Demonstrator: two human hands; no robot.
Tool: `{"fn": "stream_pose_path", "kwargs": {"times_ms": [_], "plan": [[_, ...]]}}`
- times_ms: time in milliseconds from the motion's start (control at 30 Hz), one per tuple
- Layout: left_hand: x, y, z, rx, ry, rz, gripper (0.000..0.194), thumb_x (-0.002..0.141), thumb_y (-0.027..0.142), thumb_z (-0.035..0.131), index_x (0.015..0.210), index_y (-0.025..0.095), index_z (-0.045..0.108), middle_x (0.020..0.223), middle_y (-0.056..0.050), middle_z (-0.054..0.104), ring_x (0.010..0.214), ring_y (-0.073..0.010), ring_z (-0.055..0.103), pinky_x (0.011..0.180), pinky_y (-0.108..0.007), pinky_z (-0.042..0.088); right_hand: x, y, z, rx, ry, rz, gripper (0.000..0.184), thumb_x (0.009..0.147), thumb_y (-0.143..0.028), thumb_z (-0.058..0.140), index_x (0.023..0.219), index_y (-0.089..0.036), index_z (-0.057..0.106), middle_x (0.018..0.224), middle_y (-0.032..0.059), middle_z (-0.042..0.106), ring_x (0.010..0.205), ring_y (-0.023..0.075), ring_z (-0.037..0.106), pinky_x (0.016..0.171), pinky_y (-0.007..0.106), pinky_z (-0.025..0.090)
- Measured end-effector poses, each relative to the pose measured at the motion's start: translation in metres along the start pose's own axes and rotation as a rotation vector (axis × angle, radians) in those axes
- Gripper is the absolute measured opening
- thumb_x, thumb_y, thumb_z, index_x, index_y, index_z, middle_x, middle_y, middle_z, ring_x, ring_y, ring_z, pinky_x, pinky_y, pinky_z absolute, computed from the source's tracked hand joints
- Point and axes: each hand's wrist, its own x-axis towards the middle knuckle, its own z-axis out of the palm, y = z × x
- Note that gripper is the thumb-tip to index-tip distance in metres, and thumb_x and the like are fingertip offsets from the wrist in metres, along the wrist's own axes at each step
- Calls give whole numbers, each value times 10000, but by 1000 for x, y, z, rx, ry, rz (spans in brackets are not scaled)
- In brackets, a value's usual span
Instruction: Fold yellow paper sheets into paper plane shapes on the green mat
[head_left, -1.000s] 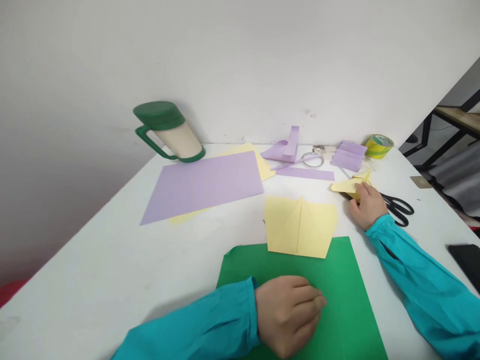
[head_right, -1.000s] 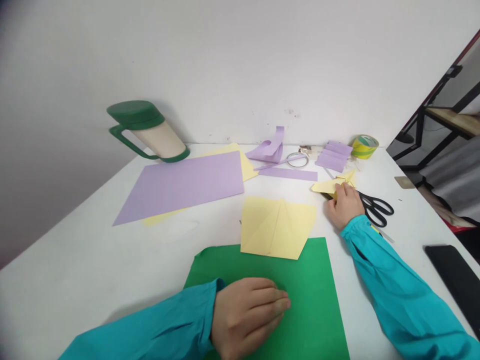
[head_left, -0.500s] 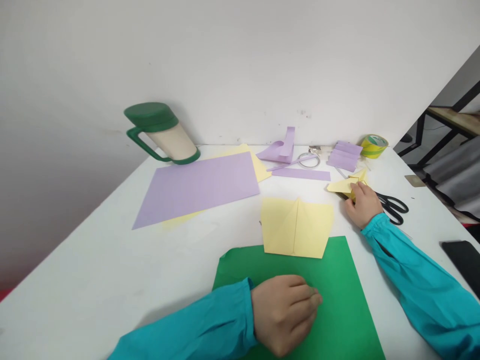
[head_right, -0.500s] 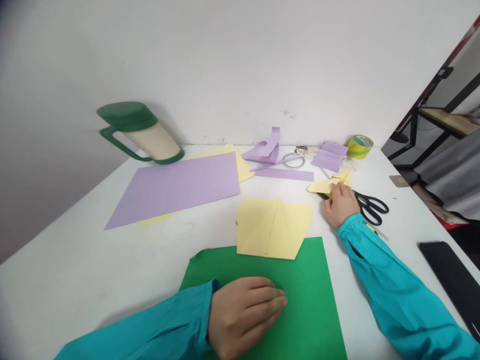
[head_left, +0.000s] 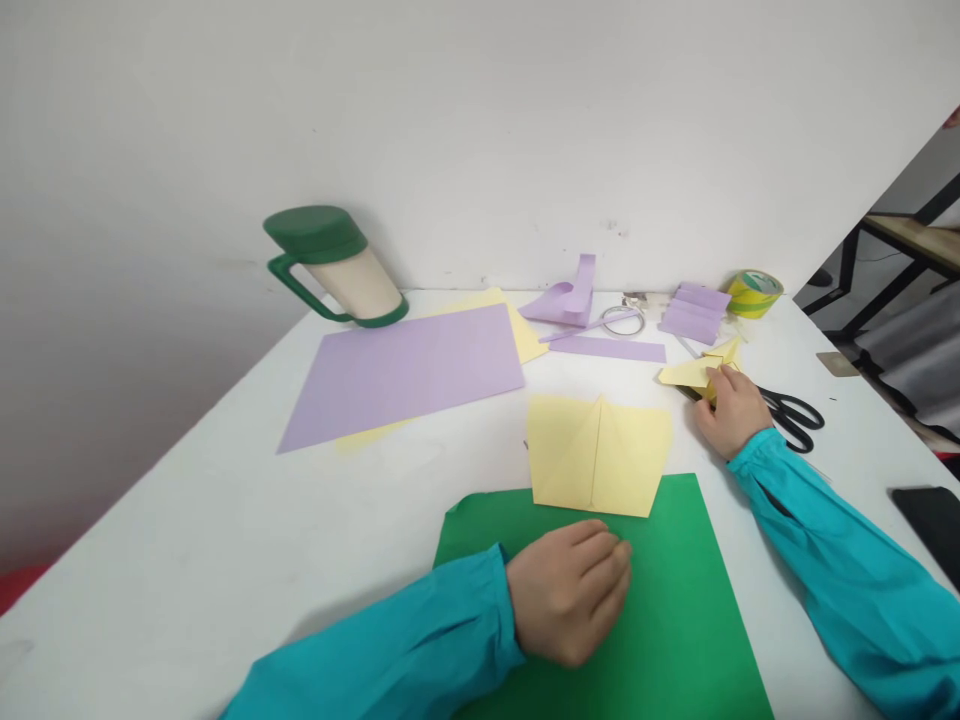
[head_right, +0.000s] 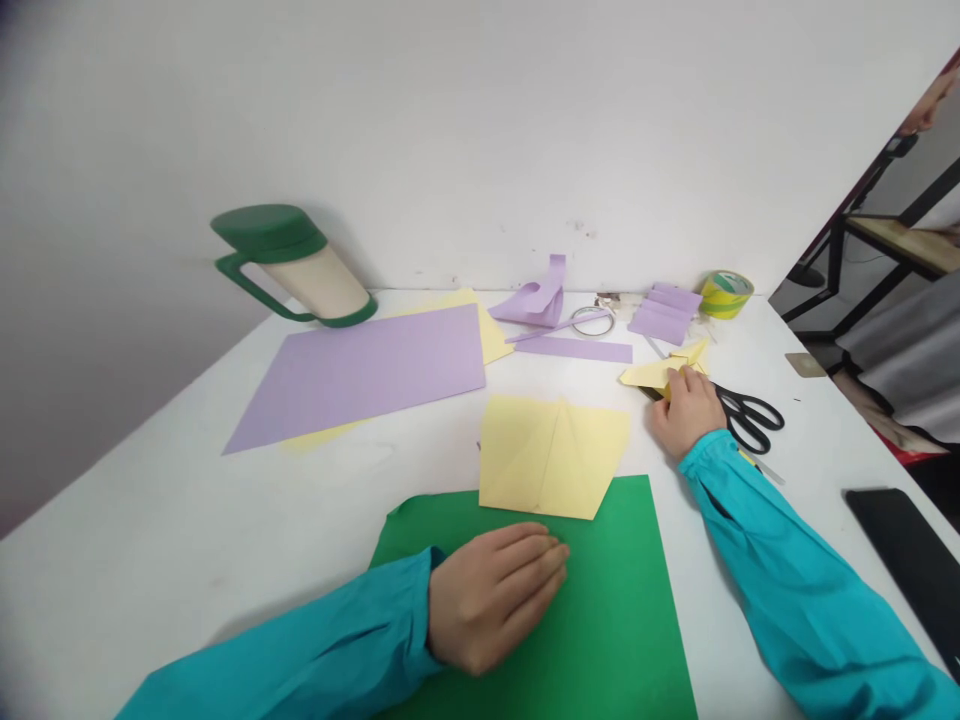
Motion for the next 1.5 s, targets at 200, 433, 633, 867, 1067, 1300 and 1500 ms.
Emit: {"fn": "stream_pose_path", "kwargs": {"times_ms": [200, 433, 633, 867, 1067, 1300, 1500], "plan": [[0, -13, 3, 294, -26, -132, 146, 885, 111, 512, 917, 41, 636, 916, -177, 685, 815, -249, 648, 663, -380, 546, 0, -3, -4, 8, -13, 8, 467, 755, -235, 482, 1164, -39, 594, 1191, 224, 588, 1104, 353, 519, 955, 485, 422], [0, -22, -2, 184, 33, -237, 178, 921, 248, 533, 904, 110, 643, 919, -112, 712, 841, -236, 667, 702, -367, 574, 3, -6, -5, 182, 20, 52, 360, 721, -250, 493, 1011, -83, 625, 1066, 210, 635, 1029, 330, 555, 929, 450, 441], [13, -28, -17, -191, 223, -577, 142, 897, 192, 553, 956, 161, 679, 979, -90, 719, 887, -187, 680, 795, -316, 575, 10, -7, -22, 257, 174, 241, 309, 806, -223, 375, 997, -130, 600, 916, 150, 681, 842, 274, 621, 790, 403, 488], [46, -55, -22, -941, 482, -1210, 407, 761, 376, 720, 1104, 169, 646, 1161, -86, 669, 1058, -254, 636, 937, -407, 517, 13, -40, -65, 1226, 334, 622, 142, 790, -356, 510, 829, -225, 547, 762, 1, 664, 710, 203, 623, 655, 326, 505], [51, -77, -12, -1340, 649, -1220, 427, 756, 420, 734, 1045, 115, 655, 1107, -126, 684, 1111, -288, 600, 983, -466, 461, 4, -72, -71, 1847, -156, 768, 186, 680, -290, 615, 847, -210, 623, 776, 23, 714, 819, 265, 671, 716, 398, 538], [42, -84, -13, -1522, 614, -1241, 345, 740, 314, 751, 1009, 113, 670, 1069, -120, 699, 994, -264, 657, 920, -438, 513, 3, -72, -64, 1888, -369, 754, 238, 554, -205, 699, 786, -195, 647, 790, 34, 732, 790, 264, 682, 729, 397, 542], [40, -83, -20, -1560, 372, -1325, 320, 712, 261, 736, 989, 121, 657, 960, -106, 711, 792, -201, 678, 676, -306, 564, 15, -39, -61, 2024, -558, 636, 452, 795, -590, 440, 924, -200, 628, 897, 89, 729, 847, 260, 688, 728, 436, 531]]}}
